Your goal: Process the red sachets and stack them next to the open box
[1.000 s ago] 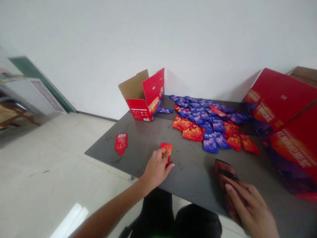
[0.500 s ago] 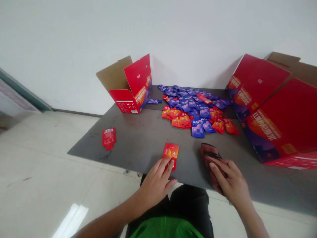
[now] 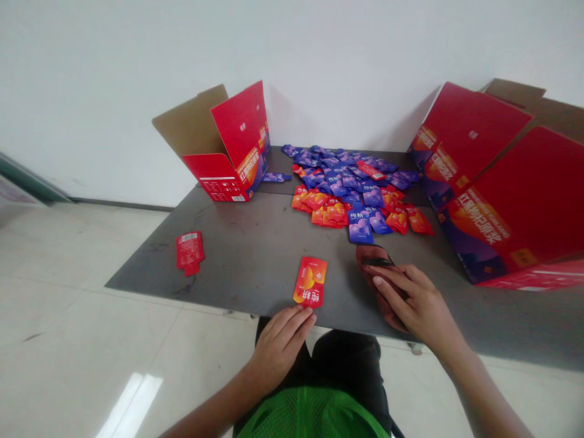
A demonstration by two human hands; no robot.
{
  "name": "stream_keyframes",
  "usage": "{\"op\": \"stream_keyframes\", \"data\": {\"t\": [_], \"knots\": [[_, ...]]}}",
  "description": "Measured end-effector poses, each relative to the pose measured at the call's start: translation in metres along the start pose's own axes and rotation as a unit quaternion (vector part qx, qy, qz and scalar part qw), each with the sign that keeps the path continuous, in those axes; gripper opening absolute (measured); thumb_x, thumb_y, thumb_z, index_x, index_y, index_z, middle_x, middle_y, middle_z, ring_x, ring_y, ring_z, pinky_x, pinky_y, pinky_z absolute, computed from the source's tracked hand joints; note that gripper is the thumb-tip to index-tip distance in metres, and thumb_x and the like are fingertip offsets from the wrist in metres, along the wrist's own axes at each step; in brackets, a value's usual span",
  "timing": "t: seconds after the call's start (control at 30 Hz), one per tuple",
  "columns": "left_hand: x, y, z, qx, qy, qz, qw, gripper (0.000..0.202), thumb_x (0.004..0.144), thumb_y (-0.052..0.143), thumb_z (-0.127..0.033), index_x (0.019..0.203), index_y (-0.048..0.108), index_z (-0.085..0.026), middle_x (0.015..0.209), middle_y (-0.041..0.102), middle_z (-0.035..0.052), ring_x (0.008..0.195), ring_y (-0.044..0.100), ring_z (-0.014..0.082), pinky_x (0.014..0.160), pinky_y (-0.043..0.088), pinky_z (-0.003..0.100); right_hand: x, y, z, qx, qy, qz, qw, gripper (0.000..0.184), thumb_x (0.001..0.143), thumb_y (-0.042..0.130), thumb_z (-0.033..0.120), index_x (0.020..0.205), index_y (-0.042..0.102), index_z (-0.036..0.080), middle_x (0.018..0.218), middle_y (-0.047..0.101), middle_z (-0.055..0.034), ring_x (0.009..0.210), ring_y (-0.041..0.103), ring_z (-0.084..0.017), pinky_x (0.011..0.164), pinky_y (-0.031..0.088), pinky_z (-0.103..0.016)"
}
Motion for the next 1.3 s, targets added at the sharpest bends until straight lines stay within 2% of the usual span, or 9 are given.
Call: {"op": "stream_keyframes", "data": {"t": [0.13,0.27,0.37,0.53,0.73,0.83,0.97,1.03,1.3], "knots": [[-0.001,-0.002,-0.002,-0.002,-0.003,0.011,1.000,0.038,0.110,0.038,-0.019,0.141,0.061,-0.016,0.142,0.066,0.0072,0.136,0.056,0.0208,0.112,0.045,0.037,0.037,0.004,0.049,0.022,-0.070,-0.034,0.997,0.034,0.104,0.055,0.039,0.134,0.069,0.032,0.114,0.064,-0.0089,0.106,0.062,-0.024,0.092,0.052,-0.040],[-0.003,-0.003,-0.004,0.003,-0.015,0.000,1.000,0.036,0.110,0.039,-0.020,0.135,0.066,-0.019,0.135,0.071,0.0057,0.129,0.062,0.0200,0.110,0.043,0.038,0.044,0.048,0.086,0.004,-0.230,0.087,0.969,0.034,0.104,0.054,0.041,0.132,0.070,0.034,0.113,0.065,-0.0088,0.105,0.059,-0.023,0.088,0.054,-0.037],[-0.002,-0.006,-0.003,-0.001,-0.018,0.000,1.000,0.033,0.110,0.042,-0.018,0.131,0.068,-0.019,0.131,0.073,0.0052,0.124,0.066,0.0190,0.107,0.043,0.037,0.040,0.082,0.083,-0.017,-0.289,0.150,0.945,0.033,0.105,0.052,0.042,0.130,0.071,0.034,0.109,0.065,-0.0076,0.103,0.057,-0.021,0.087,0.054,-0.033],[0.004,-0.012,0.001,-0.010,0.001,0.016,1.000,0.035,0.111,0.039,-0.016,0.134,0.065,-0.018,0.138,0.069,0.0056,0.131,0.062,0.0170,0.101,0.044,0.034,0.074,0.099,0.049,-0.076,-0.245,0.116,0.960,0.033,0.104,0.053,0.044,0.130,0.071,0.036,0.115,0.062,-0.0085,0.105,0.054,-0.022,0.087,0.051,-0.034],[0.007,-0.012,0.002,-0.026,-0.009,0.005,1.000,0.035,0.112,0.037,-0.018,0.132,0.066,-0.019,0.137,0.070,0.0050,0.128,0.064,0.0168,0.096,0.046,0.034,0.127,0.080,0.043,-0.173,-0.223,0.085,0.956,0.036,0.106,0.048,0.040,0.126,0.074,0.026,0.110,0.063,-0.0126,0.102,0.052,-0.025,0.090,0.048,-0.039],[0.007,-0.010,0.001,-0.036,-0.020,-0.005,0.999,0.034,0.111,0.039,-0.019,0.131,0.067,-0.019,0.134,0.071,0.0049,0.127,0.065,0.0173,0.096,0.046,0.034,0.104,0.071,0.067,-0.142,-0.220,0.054,0.964,0.037,0.106,0.048,0.039,0.135,0.068,0.029,0.115,0.063,-0.0115,0.105,0.053,-0.025,0.093,0.049,-0.040],[0.004,-0.008,-0.001,-0.047,-0.036,-0.023,0.998,0.031,0.110,0.043,-0.018,0.124,0.071,-0.020,0.122,0.077,0.0044,0.116,0.071,0.0188,0.097,0.045,0.036,0.049,0.080,0.089,-0.072,-0.299,0.145,0.940,0.033,0.105,0.050,0.042,0.131,0.070,0.034,0.108,0.064,-0.0072,0.099,0.055,-0.021,0.082,0.052,-0.032],[0.004,-0.007,-0.001,-0.046,-0.037,-0.014,0.998,0.032,0.110,0.043,-0.019,0.125,0.071,-0.020,0.124,0.076,0.0048,0.117,0.070,0.0190,0.096,0.046,0.036,0.041,0.088,0.083,-0.053,-0.285,0.147,0.946,0.032,0.105,0.051,0.042,0.130,0.070,0.034,0.110,0.065,-0.0069,0.103,0.055,-0.021,0.084,0.052,-0.031],[0.010,-0.011,-0.002,-0.039,-0.031,-0.010,0.999,0.033,0.112,0.039,-0.020,0.128,0.067,-0.019,0.134,0.071,0.0027,0.125,0.066,0.0171,0.090,0.046,0.035,0.126,0.083,0.034,-0.174,-0.215,0.101,0.956,0.037,0.106,0.047,0.042,0.127,0.074,0.027,0.111,0.063,-0.0127,0.104,0.054,-0.026,0.088,0.051,-0.039]]}}
Point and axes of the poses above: each hand's wrist, its own x-axis towards the middle knuckle, its own y-axis out of the palm, z = x × y, the point moved 1 cm from there along x, towards the middle knuckle
